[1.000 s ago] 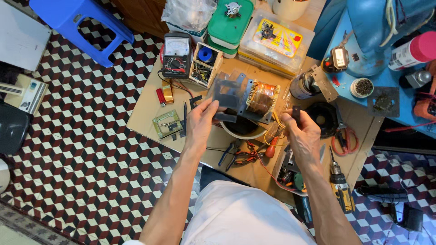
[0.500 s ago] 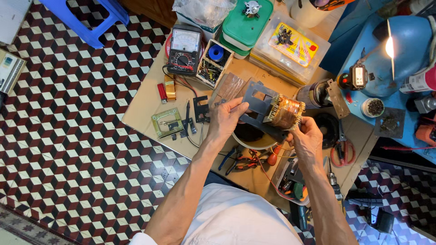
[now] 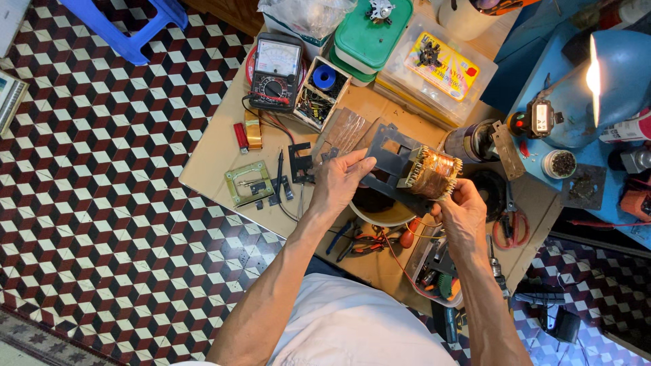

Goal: The person repeatedly picks up and places metal laminations onto a wound transformer core on a workbench. They handle the laminations one at a time, stacking them on the core and occasionally adjusting their position. The person also briefly handles a small metal piece near a lamp.

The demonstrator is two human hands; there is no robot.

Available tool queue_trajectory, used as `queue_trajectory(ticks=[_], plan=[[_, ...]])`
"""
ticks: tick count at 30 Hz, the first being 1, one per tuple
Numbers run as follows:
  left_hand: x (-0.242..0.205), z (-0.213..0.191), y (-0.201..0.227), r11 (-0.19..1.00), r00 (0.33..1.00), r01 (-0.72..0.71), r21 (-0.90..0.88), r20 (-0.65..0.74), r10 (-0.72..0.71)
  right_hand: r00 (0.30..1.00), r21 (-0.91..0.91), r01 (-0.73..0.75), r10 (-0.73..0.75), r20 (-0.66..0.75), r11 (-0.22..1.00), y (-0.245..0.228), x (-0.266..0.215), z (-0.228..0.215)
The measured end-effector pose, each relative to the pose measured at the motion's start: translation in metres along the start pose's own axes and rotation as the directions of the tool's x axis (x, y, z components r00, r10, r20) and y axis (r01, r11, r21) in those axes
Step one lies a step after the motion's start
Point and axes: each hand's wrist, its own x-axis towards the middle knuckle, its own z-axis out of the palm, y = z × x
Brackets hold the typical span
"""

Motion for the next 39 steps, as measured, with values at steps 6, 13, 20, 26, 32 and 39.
queue_trajectory(ticks=[6,13,20,26,32,39], plan=[[-0.002,0.002,0.006,1.000,1.000,0.011,-0.027,0.016,-0.011,1.000,0.002,0.001,-0.002,0.006,1.000,-0.003,0.000,0.001],[-0.001,0.003,0.019,0.919,0.994,-0.102,0.381,0.011,0.106,1.000,-0.042,-0.030,0.029,-0.004,0.999,-0.007,0.000,0.001],[-0.014,0.016,0.026,0.967,0.999,-0.019,0.254,0.041,0.009,1.000,-0.024,-0.023,0.024,0.003,0.999,-0.004,0.002,-0.002],[-0.026,0.035,0.034,0.831,0.971,-0.195,0.521,-0.021,0.240,0.999,0.018,-0.041,0.041,-0.002,0.999,-0.004,0.000,0.001],[-0.046,0.054,0.026,0.542,0.914,-0.344,0.766,0.140,0.381,0.999,0.047,-0.034,0.032,0.038,0.998,-0.024,-0.018,0.002],[-0.042,0.054,0.004,0.478,0.887,-0.399,0.782,0.199,0.416,0.989,-0.129,-0.086,0.069,-0.130,0.988,0.007,-0.023,-0.077]])
